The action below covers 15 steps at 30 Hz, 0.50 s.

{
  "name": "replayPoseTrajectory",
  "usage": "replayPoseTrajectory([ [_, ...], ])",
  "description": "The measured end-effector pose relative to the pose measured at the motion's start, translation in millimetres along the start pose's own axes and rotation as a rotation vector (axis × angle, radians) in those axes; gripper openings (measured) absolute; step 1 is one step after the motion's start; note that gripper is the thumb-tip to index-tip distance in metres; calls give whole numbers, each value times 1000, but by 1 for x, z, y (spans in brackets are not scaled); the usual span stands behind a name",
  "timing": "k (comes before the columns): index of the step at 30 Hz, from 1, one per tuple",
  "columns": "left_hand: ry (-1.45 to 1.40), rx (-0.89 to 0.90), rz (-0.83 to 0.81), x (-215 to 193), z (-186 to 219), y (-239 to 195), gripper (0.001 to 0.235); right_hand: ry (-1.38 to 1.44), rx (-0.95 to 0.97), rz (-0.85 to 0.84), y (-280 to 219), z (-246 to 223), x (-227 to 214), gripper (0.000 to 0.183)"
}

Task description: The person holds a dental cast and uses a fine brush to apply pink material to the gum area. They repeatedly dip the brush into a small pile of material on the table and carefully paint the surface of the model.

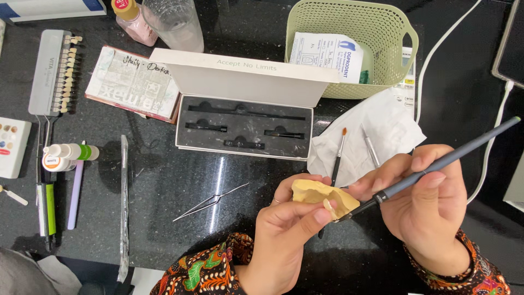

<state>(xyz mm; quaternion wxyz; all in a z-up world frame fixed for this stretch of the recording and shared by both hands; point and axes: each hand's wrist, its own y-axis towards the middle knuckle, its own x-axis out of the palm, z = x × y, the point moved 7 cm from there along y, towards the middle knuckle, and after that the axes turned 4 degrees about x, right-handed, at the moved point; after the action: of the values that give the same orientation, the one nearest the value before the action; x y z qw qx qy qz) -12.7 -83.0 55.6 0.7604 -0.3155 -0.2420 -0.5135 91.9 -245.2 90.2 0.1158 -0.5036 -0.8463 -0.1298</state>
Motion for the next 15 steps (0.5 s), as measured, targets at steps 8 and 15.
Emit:
replayPoseTrajectory([
  [8, -12, -17, -2, 0, 0, 0, 11, 2, 12, 4, 1, 2, -1, 27],
  [15, -25, -35, -2, 0, -2, 1, 10, 20, 12, -8, 3, 4, -1, 27],
])
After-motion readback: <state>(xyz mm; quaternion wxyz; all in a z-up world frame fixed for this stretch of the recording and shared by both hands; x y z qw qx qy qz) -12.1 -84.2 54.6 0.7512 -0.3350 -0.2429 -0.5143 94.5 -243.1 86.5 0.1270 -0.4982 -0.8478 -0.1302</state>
